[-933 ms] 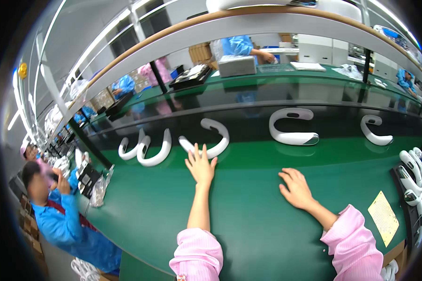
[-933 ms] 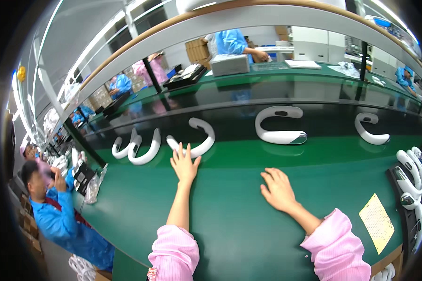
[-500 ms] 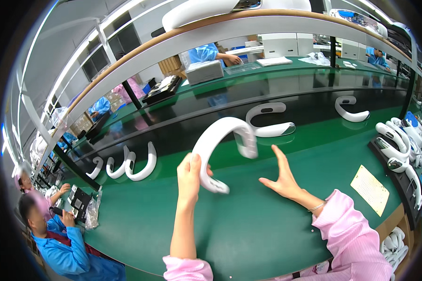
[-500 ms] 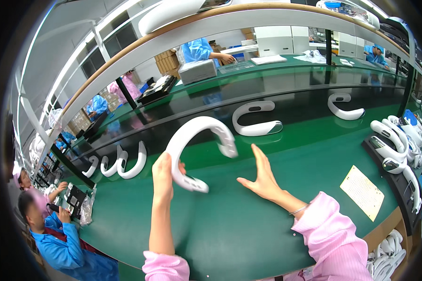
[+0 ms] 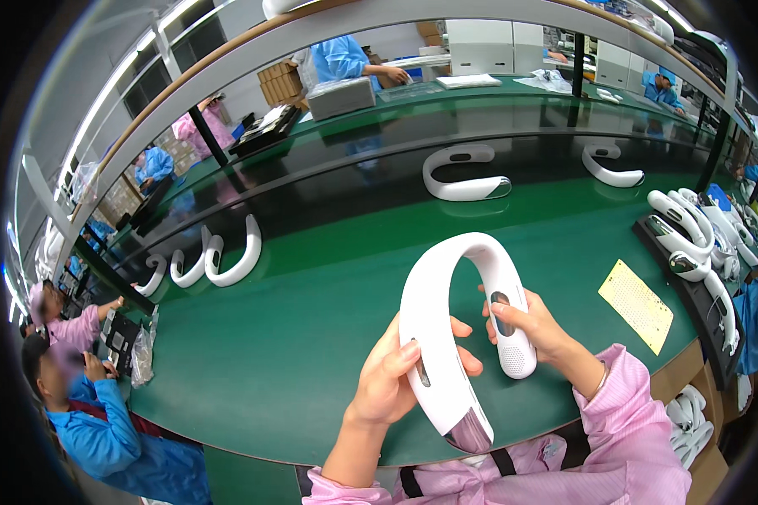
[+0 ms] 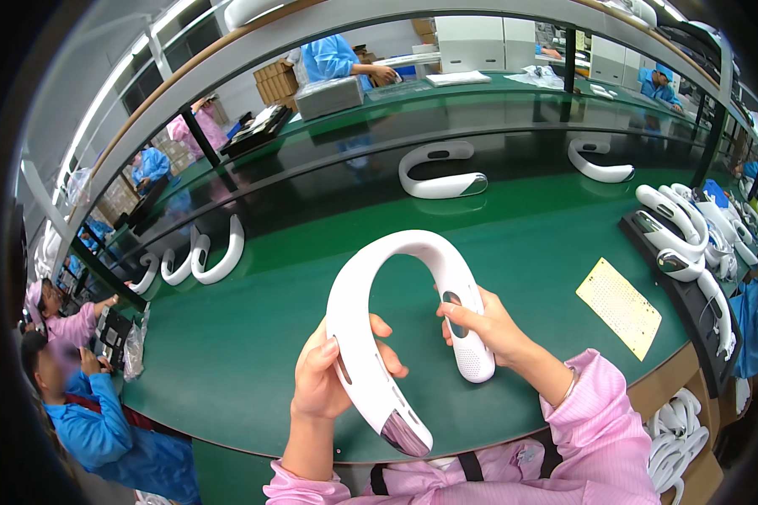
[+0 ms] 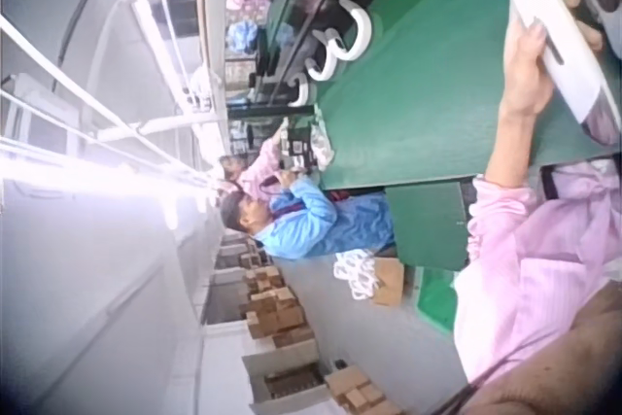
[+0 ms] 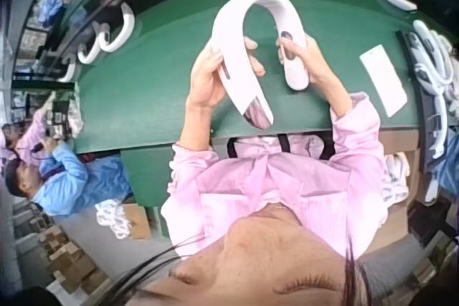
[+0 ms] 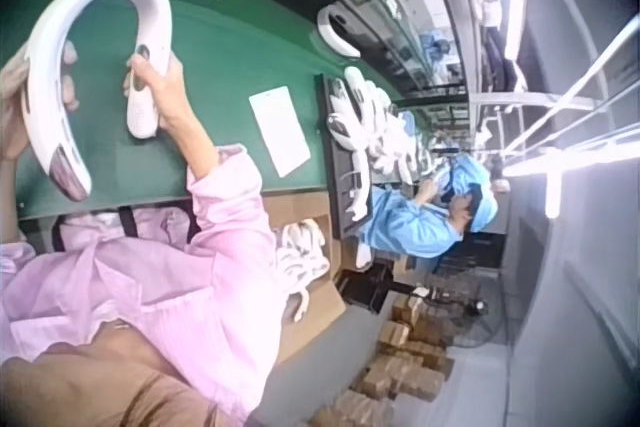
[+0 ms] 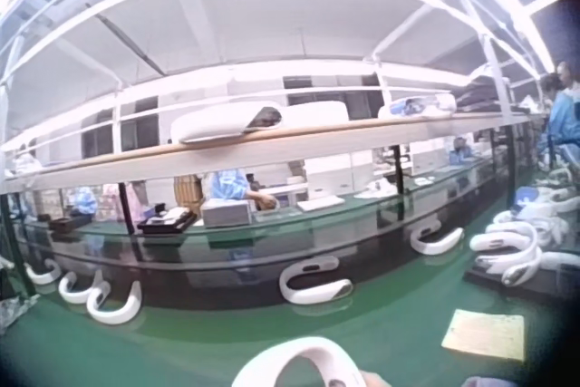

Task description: Assembling and inspecting white neck massager devices on a factory production line.

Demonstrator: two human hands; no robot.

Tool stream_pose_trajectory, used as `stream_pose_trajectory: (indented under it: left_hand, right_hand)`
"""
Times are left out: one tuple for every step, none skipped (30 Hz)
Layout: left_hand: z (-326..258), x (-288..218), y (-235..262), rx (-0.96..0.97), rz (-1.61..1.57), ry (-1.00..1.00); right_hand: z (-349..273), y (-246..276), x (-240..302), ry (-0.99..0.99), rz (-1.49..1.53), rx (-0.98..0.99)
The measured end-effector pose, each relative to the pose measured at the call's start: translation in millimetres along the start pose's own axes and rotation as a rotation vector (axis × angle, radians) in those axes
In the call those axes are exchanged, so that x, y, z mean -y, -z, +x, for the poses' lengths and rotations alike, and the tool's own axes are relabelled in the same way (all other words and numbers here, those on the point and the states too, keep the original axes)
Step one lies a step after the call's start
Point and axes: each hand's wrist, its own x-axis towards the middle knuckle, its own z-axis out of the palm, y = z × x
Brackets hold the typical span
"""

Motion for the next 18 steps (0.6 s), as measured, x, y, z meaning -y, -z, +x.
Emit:
stream_pose_trajectory:
  left_hand:
    - [0,3,0,0.0,-0.01,-0.008]
    - [-1,7,1,-0.005,-0.026,-0.013]
    - [-1,10,2,-0.022,-0.036,-0.042]
    - [1,12,2,-0.039,-0.045,-0.071]
    - [2,15,3,-0.06,-0.057,-0.101]
    - [2,17,3,-0.057,-0.059,-0.094]
    - [2,16,2,-0.054,-0.06,-0.087]
    - [2,17,3,-0.049,-0.063,-0.08]
    - [3,18,5,-0.028,-0.092,-0.069]
    - [5,19,7,-0.007,-0.122,-0.059]
    - [7,20,9,0.013,-0.151,-0.05]
    - [8,21,9,-0.015,-0.166,-0.054]
    - [8,22,6,-0.043,-0.181,-0.057]
    - [11,23,1,-0.066,-0.199,-0.059]
    - [13,21,-14,-0.189,-0.114,-0.044]
    - [15,21,-20,-0.206,-0.086,-0.041]
    - [16,20,-25,-0.22,-0.056,-0.038]
    - [17,20,-29,-0.234,-0.027,-0.035]
  right_hand:
    - [0,1,-1,0.018,-0.009,0.009]
    - [1,2,-2,0.028,-0.02,0.015]
    - [2,3,-2,0.039,-0.031,0.022]
    - [3,3,-3,0.037,-0.032,0.02]
    - [4,4,-3,0.032,-0.035,0.018]
    - [5,4,-4,0.027,-0.037,0.016]
    - [6,4,-5,0.013,-0.034,0.009]
    - [4,3,-5,0.001,-0.034,-0.001]
    - [4,3,-6,-0.012,-0.033,-0.01]
    - [4,2,-5,-0.018,-0.035,-0.01]
    - [5,1,-4,-0.024,-0.037,-0.008]
    - [6,-1,-5,-0.03,-0.04,-0.006]
    - [6,-2,-8,-0.047,-0.015,0.001]
    - [8,-1,-11,-0.061,0.007,0.003]
    - [9,-1,-12,-0.071,0.025,0.006]
    - [9,-1,-12,-0.08,0.03,0.013]
    - [9,-3,-12,-0.086,0.035,0.02]
    - [9,-3,-13,-0.092,0.041,0.026]
